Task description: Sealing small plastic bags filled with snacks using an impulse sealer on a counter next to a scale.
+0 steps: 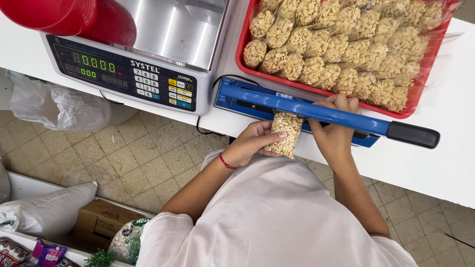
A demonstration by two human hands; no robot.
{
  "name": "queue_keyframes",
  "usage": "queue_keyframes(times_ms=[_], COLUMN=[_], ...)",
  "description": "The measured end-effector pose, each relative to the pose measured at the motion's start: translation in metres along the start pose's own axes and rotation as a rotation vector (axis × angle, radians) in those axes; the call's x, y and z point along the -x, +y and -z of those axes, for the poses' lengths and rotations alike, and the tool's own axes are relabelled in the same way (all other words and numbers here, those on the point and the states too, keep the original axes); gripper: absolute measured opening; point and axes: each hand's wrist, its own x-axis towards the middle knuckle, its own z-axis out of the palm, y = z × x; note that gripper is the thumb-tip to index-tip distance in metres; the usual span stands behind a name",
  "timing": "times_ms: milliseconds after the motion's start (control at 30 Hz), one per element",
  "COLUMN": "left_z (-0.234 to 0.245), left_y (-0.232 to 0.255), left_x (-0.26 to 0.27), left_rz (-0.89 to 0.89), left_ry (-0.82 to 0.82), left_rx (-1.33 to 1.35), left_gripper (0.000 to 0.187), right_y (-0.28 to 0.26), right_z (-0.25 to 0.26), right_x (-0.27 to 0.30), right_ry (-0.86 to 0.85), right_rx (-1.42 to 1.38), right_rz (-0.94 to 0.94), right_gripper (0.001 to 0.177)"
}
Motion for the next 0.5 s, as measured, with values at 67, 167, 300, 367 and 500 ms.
queue_keyframes(times_ms=[67, 167, 300, 367, 500], left_z=[0.0, 0.004, 0.008, 0.012, 0.012], left_y=[0.0, -0.001, -0.004, -0.007, -0.005], left_x=[0.0, -0.001, -0.003, -0.004, -0.002], left_rz=[0.003, 0.012, 0.024, 0.024, 0.014], left_ry=[-0.001, -0.009, -0.022, -0.028, -0.057], left_rx=[0.0, -0.004, 0.003, 0.008, -0.015], left_gripper=[0.046, 0.047, 0.049, 0.05, 0.052], right_y=[0.0, -0.002, -0.004, -0.001, 0.004], right_z=[0.001, 0.004, 0.005, 0.005, 0.006], right_x=[-0.001, -0.001, -0.003, -0.002, -0.002], right_ry=[0.0, -0.006, -0.018, -0.02, -0.03], right_rx=[-0.016, -0.059, -0.115, -0.116, -0.152], right_rz=[-0.006, -0.022, -0.031, -0.028, -0.02], right_gripper=[0.013, 0.011, 0.011, 0.011, 0.012])
